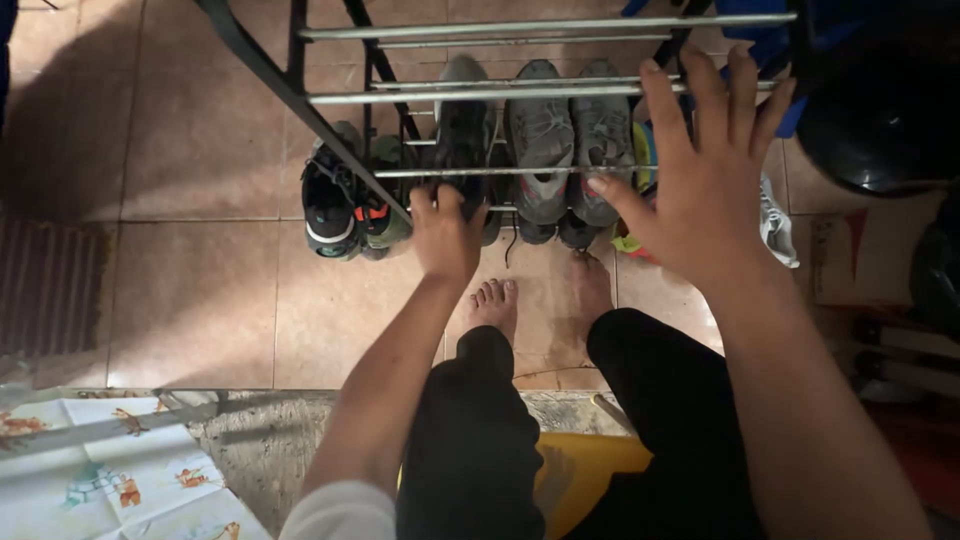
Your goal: The person sits on a low stool and arranges multiple pairs of shoes on a metal shoe rack. They pick up shoes from the floor and the rack, place them in pairs, and adjust their positions to fit neatly on the shelves.
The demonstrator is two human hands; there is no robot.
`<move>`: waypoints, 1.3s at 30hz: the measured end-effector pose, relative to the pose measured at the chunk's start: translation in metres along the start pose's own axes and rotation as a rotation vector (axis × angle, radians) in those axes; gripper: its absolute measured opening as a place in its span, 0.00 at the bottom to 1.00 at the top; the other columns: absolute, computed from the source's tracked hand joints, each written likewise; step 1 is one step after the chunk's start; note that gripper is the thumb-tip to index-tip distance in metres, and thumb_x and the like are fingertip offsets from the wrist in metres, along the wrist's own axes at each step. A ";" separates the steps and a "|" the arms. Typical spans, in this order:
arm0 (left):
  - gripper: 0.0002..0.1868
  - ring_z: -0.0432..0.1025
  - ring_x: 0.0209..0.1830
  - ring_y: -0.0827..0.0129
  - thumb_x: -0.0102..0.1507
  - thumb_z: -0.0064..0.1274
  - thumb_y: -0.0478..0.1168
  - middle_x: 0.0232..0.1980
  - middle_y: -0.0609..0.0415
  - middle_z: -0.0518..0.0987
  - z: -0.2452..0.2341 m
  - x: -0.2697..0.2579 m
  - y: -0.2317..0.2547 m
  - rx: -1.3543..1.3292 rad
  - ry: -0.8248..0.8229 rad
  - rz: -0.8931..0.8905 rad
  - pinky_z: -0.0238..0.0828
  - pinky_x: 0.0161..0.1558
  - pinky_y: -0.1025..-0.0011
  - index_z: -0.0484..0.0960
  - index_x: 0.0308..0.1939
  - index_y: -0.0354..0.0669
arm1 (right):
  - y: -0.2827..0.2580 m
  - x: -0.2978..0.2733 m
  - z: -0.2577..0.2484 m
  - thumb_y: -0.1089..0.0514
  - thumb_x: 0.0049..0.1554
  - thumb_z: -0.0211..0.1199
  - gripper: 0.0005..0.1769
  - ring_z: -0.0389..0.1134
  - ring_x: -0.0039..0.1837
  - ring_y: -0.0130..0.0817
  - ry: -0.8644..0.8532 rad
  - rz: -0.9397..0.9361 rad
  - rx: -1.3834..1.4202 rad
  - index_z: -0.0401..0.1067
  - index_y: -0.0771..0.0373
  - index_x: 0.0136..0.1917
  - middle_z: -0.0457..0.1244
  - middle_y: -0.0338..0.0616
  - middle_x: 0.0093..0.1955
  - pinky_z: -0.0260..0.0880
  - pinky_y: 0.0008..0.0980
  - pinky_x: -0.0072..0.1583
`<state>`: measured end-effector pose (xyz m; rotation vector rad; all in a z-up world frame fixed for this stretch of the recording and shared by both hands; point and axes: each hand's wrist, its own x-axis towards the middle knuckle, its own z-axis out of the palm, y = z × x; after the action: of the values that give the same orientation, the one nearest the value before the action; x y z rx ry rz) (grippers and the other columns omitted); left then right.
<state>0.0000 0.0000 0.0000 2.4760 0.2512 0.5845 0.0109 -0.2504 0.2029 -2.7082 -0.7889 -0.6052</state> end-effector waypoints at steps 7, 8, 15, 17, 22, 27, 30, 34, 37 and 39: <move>0.25 0.67 0.51 0.35 0.59 0.69 0.53 0.51 0.34 0.67 0.050 0.015 0.001 0.108 -0.018 -0.066 0.76 0.30 0.46 0.76 0.42 0.38 | -0.002 0.001 -0.004 0.43 0.60 0.74 0.48 0.40 0.80 0.80 -0.051 0.032 -0.006 0.54 0.66 0.81 0.47 0.69 0.79 0.27 0.81 0.72; 0.25 0.67 0.51 0.38 0.59 0.68 0.54 0.53 0.36 0.65 0.051 0.013 0.005 0.102 -0.043 -0.101 0.76 0.28 0.49 0.75 0.43 0.39 | -0.002 0.000 -0.003 0.43 0.60 0.75 0.49 0.40 0.79 0.80 -0.046 0.033 -0.006 0.53 0.66 0.81 0.47 0.68 0.79 0.27 0.82 0.72; 0.26 0.63 0.59 0.36 0.58 0.70 0.48 0.59 0.36 0.62 0.050 0.013 0.005 -0.013 -0.057 -0.118 0.76 0.40 0.46 0.75 0.52 0.43 | -0.002 0.002 0.001 0.46 0.60 0.81 0.52 0.40 0.80 0.77 -0.015 0.005 -0.015 0.50 0.64 0.82 0.46 0.69 0.80 0.27 0.86 0.71; 0.24 0.65 0.57 0.36 0.59 0.68 0.49 0.58 0.38 0.61 0.043 0.012 0.010 -0.057 -0.092 -0.120 0.77 0.37 0.45 0.76 0.51 0.43 | -0.003 0.002 0.003 0.45 0.60 0.81 0.52 0.40 0.80 0.78 -0.004 0.006 -0.017 0.51 0.64 0.82 0.47 0.69 0.79 0.27 0.86 0.71; 0.23 0.62 0.60 0.37 0.62 0.63 0.52 0.60 0.37 0.61 0.032 0.017 0.014 -0.082 -0.225 -0.131 0.79 0.32 0.44 0.74 0.52 0.42 | -0.008 0.004 0.001 0.46 0.60 0.80 0.50 0.38 0.80 0.76 -0.004 0.021 -0.020 0.53 0.65 0.81 0.47 0.69 0.79 0.26 0.85 0.71; 0.26 0.63 0.62 0.37 0.66 0.57 0.53 0.66 0.40 0.56 -0.004 0.027 0.029 0.055 -0.584 -0.229 0.76 0.43 0.42 0.64 0.60 0.50 | -0.009 0.004 0.000 0.46 0.55 0.79 0.50 0.39 0.79 0.77 0.006 0.027 -0.023 0.57 0.68 0.79 0.47 0.69 0.78 0.29 0.85 0.71; 0.47 0.64 0.69 0.38 0.66 0.53 0.55 0.83 0.41 0.40 -0.045 0.030 0.045 0.055 -0.783 -0.263 0.75 0.51 0.45 0.42 0.80 0.49 | -0.011 0.004 -0.006 0.47 0.56 0.76 0.49 0.37 0.79 0.80 -0.029 0.053 -0.001 0.54 0.67 0.79 0.46 0.70 0.79 0.26 0.82 0.72; 0.52 0.59 0.74 0.38 0.67 0.49 0.57 0.85 0.39 0.39 -0.099 0.024 0.058 0.132 -0.909 -0.209 0.75 0.50 0.48 0.26 0.81 0.60 | -0.013 0.003 -0.011 0.47 0.56 0.75 0.48 0.36 0.80 0.78 -0.025 0.067 0.018 0.55 0.66 0.79 0.46 0.67 0.78 0.26 0.80 0.72; 0.53 0.70 0.63 0.43 0.64 0.54 0.58 0.83 0.42 0.47 -0.126 0.013 0.042 0.117 -0.863 -0.127 0.75 0.45 0.44 0.33 0.81 0.59 | -0.011 0.001 -0.014 0.51 0.57 0.70 0.44 0.37 0.80 0.77 -0.025 0.053 0.018 0.54 0.64 0.80 0.46 0.68 0.79 0.27 0.81 0.72; 0.46 0.63 0.70 0.43 0.63 0.57 0.53 0.78 0.44 0.57 -0.130 -0.001 0.005 0.083 -0.701 -0.004 0.70 0.55 0.44 0.50 0.80 0.57 | -0.010 -0.002 -0.012 0.62 0.54 0.68 0.45 0.38 0.79 0.82 -0.011 0.059 0.022 0.55 0.64 0.81 0.47 0.69 0.80 0.27 0.83 0.72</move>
<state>-0.0602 0.0594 0.0986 2.5844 0.0008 -0.3164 -0.0005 -0.2471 0.2140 -2.7065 -0.7109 -0.5648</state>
